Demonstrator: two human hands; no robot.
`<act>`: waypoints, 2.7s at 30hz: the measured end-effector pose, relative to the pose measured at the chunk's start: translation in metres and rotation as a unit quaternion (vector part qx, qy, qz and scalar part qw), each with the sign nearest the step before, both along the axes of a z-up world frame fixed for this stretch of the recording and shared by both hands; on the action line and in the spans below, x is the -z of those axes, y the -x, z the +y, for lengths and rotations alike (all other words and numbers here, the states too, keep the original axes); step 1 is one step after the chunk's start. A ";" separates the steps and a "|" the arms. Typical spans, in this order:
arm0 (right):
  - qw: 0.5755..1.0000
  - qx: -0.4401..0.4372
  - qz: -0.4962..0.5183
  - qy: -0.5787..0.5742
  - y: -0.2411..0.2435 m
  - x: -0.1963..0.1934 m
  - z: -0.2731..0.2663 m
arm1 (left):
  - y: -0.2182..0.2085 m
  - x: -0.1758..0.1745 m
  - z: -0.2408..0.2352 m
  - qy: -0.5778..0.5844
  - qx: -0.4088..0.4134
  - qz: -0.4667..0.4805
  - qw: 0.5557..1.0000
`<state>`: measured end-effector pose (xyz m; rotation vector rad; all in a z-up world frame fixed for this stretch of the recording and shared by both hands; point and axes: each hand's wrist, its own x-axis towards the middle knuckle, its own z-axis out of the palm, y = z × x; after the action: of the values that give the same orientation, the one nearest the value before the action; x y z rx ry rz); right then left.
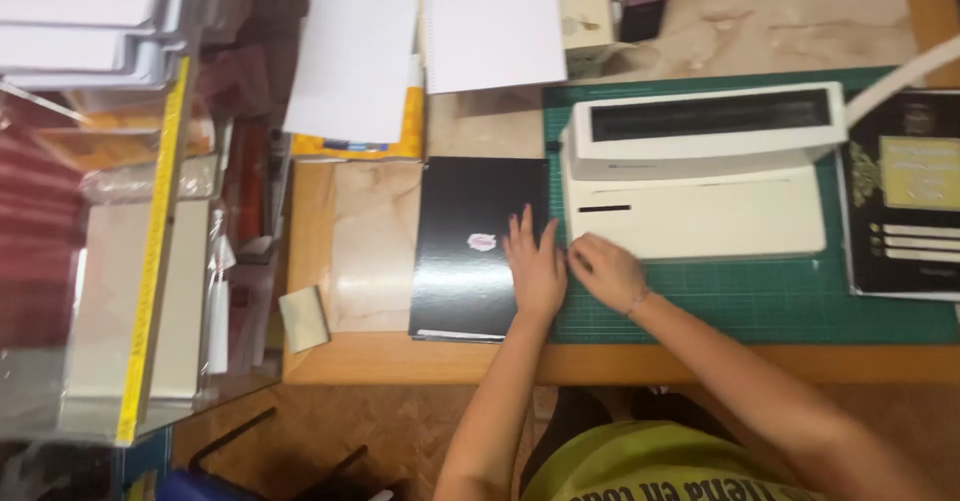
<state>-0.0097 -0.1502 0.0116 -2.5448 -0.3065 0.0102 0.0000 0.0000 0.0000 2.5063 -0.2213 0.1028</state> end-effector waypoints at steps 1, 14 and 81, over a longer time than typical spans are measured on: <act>1.000 0.008 -0.002 0.001 -0.002 0.000 -0.020 | -0.001 -0.003 -0.012 0.001 0.008 -0.002 1.000; 0.969 0.213 -0.109 0.058 0.062 0.030 -0.311 | 0.032 -0.003 -0.189 0.008 0.215 0.003 0.977; 0.895 0.443 -0.025 0.049 0.020 0.082 -0.328 | 0.007 -0.034 -0.101 -0.215 0.372 -0.020 0.903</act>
<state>-0.0302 -0.4786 -0.0700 -2.5505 0.8699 -0.3924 -0.0074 -0.1011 0.0338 2.6507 -1.3186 -0.2334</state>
